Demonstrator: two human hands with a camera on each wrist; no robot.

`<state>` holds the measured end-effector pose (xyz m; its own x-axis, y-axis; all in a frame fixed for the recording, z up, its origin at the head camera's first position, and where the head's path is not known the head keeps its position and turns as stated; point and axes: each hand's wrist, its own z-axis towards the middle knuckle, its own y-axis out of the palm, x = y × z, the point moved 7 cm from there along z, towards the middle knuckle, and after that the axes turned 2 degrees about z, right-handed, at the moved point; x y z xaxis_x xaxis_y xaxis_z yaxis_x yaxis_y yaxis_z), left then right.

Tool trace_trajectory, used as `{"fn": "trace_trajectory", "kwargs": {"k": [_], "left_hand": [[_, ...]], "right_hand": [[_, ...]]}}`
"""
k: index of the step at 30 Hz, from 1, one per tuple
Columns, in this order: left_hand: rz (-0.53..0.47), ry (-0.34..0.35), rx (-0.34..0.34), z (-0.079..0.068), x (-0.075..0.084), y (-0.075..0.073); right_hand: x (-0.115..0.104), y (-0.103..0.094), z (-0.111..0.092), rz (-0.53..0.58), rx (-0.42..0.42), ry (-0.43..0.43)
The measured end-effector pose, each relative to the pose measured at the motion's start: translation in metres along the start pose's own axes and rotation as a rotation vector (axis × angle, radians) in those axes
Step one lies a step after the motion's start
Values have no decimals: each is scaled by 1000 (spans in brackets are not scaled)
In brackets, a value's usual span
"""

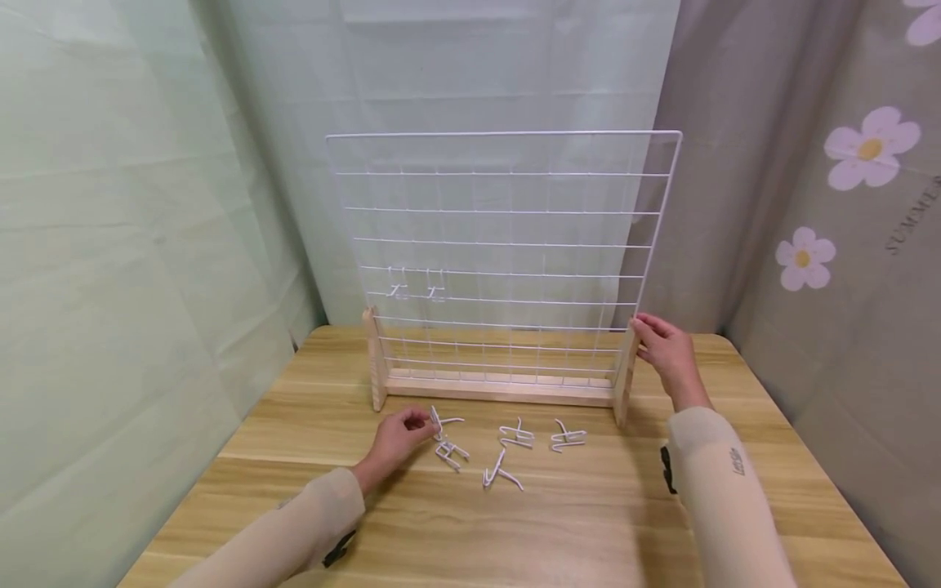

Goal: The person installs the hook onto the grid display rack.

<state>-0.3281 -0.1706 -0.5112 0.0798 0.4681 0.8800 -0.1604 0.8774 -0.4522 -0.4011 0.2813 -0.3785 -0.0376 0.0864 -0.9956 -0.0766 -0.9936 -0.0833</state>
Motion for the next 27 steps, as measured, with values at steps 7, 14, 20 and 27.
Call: {"fn": "trace_trajectory", "kwargs": {"k": [7, 14, 20, 27], "left_hand": [[31, -7, 42, 6, -7, -7], [61, -24, 112, 10, -9, -16], [61, -7, 86, 9, -5, -13], [78, -22, 93, 11, -6, -16]], "right_hand": [[2, 0, 0, -48, 6, 5], [1, 0, 1, -11, 7, -3], [1, 1, 1, 6, 3, 4], [0, 1, 0, 49, 6, 3]]}}
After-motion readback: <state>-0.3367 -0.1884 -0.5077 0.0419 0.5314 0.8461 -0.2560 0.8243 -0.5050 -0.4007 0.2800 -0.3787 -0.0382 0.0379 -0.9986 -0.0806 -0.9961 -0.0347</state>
